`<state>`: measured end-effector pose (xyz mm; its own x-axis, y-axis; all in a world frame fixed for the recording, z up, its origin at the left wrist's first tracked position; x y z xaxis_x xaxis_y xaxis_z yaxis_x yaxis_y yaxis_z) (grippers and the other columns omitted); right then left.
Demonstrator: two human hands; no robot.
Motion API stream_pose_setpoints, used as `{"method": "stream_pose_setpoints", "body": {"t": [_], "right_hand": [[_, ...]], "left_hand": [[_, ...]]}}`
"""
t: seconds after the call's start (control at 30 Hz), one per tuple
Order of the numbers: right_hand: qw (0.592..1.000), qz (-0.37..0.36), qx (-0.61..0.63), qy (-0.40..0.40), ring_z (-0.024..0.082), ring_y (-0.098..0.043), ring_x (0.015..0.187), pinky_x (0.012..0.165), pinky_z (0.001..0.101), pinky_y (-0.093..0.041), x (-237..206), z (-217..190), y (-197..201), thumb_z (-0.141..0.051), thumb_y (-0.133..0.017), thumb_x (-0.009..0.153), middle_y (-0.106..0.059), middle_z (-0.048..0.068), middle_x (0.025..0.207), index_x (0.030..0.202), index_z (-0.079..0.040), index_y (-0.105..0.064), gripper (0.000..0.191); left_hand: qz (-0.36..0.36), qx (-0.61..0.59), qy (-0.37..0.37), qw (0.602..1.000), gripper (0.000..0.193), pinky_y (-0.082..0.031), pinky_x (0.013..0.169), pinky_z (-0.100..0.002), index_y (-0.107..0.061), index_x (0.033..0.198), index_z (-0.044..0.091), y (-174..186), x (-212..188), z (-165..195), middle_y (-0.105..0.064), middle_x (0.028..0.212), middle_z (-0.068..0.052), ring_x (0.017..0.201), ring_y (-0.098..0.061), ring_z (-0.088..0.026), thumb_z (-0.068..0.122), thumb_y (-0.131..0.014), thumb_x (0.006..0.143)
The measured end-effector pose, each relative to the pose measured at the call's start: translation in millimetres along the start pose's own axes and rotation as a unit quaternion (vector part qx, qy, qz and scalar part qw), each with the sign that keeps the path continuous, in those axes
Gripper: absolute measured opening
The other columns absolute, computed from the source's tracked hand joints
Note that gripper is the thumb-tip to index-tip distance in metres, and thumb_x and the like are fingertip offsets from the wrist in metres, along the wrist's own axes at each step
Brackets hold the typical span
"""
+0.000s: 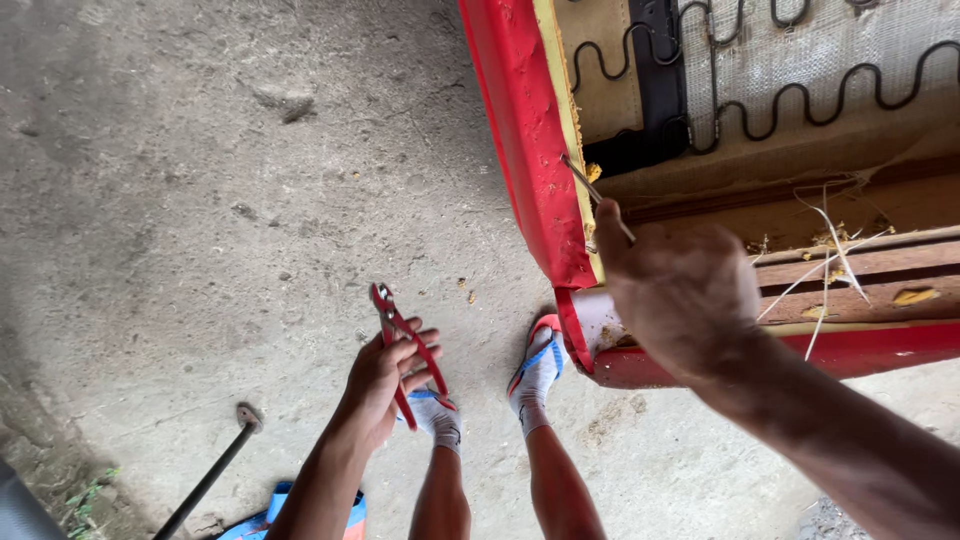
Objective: The person uses pliers and a metal rod to remove staples and peel away red fabric and foam from the edge of a red upholstered furniture frame. The person works along the side edge, progressively exposing the internal wooden frame and springs.
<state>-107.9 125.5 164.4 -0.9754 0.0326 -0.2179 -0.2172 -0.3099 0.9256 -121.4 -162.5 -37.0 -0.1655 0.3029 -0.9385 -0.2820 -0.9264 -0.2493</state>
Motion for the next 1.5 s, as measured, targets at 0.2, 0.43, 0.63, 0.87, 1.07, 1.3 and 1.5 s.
{"method": "stream_pose_setpoints", "body": {"t": [0.2, 0.43, 0.63, 0.87, 1.07, 1.3, 1.5], "right_hand": [[0.991, -0.014, 0.083, -0.105, 0.008, -0.045, 0.029, 0.029, 0.0304, -0.038, -7, 0, -18, -0.014, -0.064, 0.098, -0.061, 0.002, 0.047, 0.127, -0.011, -0.076, 0.032], [0.933, 0.104, 0.301, -0.168, 0.003, -0.044, 0.037, 0.031, 0.0244, -0.033, -28, 16, -58, -0.017, -0.061, 0.108, -0.068, 0.002, 0.065, 0.131, -0.016, -0.072, 0.025], [0.965, 0.049, 0.223, -0.13, 0.008, -0.035, 0.028, 0.025, 0.0271, -0.026, -29, 20, -85, -0.014, -0.06, 0.106, -0.055, 0.0, 0.045, 0.137, -0.014, -0.072, 0.033], [0.404, -0.066, 0.8, -0.439, 0.003, -0.033, 0.038, 0.031, 0.0241, -0.027, -39, 5, -126, -0.02, -0.063, 0.1, -0.045, -0.005, 0.054, 0.131, -0.017, -0.071, 0.032], [0.938, 0.102, 0.277, -0.18, 0.003, -0.036, 0.039, 0.034, 0.0247, -0.029, -19, 6, -81, -0.018, -0.063, 0.108, -0.059, -0.008, 0.058, 0.135, -0.017, -0.068, 0.027], [0.146, -0.073, 0.906, -0.39, 0.005, -0.028, 0.037, 0.036, 0.0231, -0.026, -18, -12, -108, -0.023, -0.057, 0.103, -0.036, -0.009, 0.048, 0.145, -0.01, -0.05, 0.044], [0.501, -0.027, 0.776, -0.382, 0.002, -0.03, 0.049, 0.04, 0.0234, -0.024, -30, -8, -84, -0.012, -0.057, 0.101, -0.04, -0.008, 0.061, 0.139, -0.001, -0.063, 0.04]], "left_hand": [[0.01, -0.009, 0.034, 0.999, 0.052, -0.056, 0.1, -0.044, -0.05, 0.142, 0.0, 33, -15, -33, -0.072, 0.127, -0.017, 0.116, -0.07, -0.027, 0.019, -0.052, 0.094], [0.018, -0.006, 0.043, 0.999, 0.053, -0.055, 0.099, -0.045, -0.053, 0.143, 0.004, 52, -14, -65, -0.072, 0.128, -0.016, 0.117, -0.068, -0.028, 0.02, -0.053, 0.092], [0.045, 0.007, 0.01, 0.999, 0.054, -0.054, 0.1, -0.045, -0.048, 0.145, 0.003, 53, -18, -93, -0.068, 0.133, -0.016, 0.118, -0.069, -0.029, 0.017, -0.051, 0.092], [0.081, 0.025, 0.006, 0.996, 0.057, -0.052, 0.1, -0.047, -0.044, 0.149, 0.005, 39, -15, -95, -0.066, 0.134, -0.017, 0.121, -0.066, -0.028, 0.012, -0.05, 0.092], [0.11, 0.052, 0.035, 0.992, 0.056, -0.047, 0.098, -0.046, -0.044, 0.147, 0.014, 10, -25, -82, -0.061, 0.133, -0.01, 0.116, -0.06, -0.022, 0.012, -0.05, 0.092], [-0.031, 0.138, -0.148, 0.979, 0.037, -0.049, 0.098, -0.034, -0.052, 0.136, 0.008, -47, -4, -24, -0.067, 0.119, -0.014, 0.107, -0.062, -0.02, 0.014, -0.049, 0.099], [-0.011, 0.502, -0.349, 0.791, 0.033, -0.051, 0.078, -0.049, -0.051, 0.126, 0.0, -109, -3, 75, -0.062, 0.109, -0.025, 0.097, -0.065, -0.036, 0.002, -0.052, 0.093]]}}
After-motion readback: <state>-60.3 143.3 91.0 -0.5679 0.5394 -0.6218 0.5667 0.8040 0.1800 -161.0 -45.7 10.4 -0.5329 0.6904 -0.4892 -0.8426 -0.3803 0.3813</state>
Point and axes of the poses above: each hand's wrist, its own x-axis towards the middle knuckle, its own y-axis out of the back of the hand, z = x × y, the point moved 5 cm from there along x, towards the middle knuckle
